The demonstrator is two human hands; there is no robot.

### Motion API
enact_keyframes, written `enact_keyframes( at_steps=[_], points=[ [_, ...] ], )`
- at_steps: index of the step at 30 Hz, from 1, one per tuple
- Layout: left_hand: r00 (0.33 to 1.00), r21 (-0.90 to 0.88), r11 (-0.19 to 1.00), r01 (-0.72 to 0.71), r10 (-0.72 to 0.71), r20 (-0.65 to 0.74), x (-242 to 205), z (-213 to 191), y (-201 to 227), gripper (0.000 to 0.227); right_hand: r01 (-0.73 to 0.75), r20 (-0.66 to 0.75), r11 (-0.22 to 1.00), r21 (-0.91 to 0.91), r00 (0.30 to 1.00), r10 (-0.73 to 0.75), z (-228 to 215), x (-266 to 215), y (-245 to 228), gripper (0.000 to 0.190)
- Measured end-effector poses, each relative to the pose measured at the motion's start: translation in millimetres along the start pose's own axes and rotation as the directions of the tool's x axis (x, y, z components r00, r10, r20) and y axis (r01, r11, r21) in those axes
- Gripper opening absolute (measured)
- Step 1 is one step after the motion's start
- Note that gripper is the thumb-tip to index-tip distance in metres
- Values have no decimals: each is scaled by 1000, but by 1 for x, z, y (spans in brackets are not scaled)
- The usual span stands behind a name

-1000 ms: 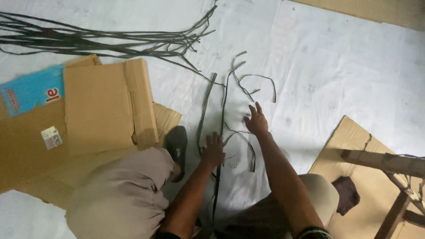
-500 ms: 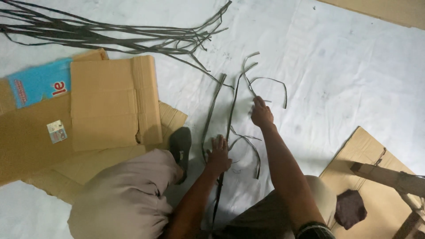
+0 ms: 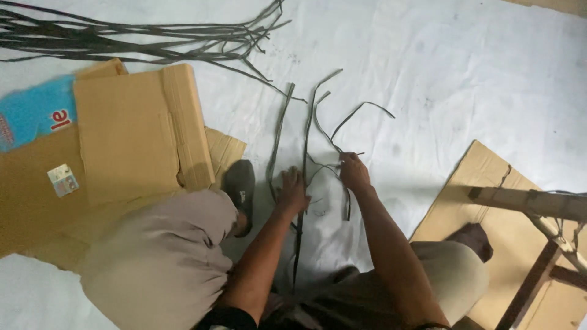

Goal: Tying and wrapping plastic strips around the legs of a wooden stool to provide a decorative or protective finish.

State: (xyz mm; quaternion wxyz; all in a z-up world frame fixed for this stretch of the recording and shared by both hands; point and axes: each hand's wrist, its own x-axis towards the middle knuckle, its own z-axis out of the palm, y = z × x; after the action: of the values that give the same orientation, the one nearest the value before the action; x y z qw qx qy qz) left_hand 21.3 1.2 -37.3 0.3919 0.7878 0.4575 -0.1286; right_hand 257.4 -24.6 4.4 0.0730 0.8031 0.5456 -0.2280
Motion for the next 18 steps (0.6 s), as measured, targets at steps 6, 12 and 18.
enact_keyframes(
  at_steps=[6, 12, 18],
  points=[
    [989, -78, 990, -113, 104, -109, -56, -37, 21, 75, -97, -87, 940, 326, 987, 132, -1, -68, -19, 55],
    [953, 61, 987, -149, 160, -259, -56, -2, 0, 79, -200, -38, 958, 204, 977, 212, 52, -86, -13, 39],
    [898, 332, 917, -223, 325, -297, -76, -4, 9, 48, -221, 55, 958, 180, 975, 215, 70, -93, -12, 35]
  ],
)
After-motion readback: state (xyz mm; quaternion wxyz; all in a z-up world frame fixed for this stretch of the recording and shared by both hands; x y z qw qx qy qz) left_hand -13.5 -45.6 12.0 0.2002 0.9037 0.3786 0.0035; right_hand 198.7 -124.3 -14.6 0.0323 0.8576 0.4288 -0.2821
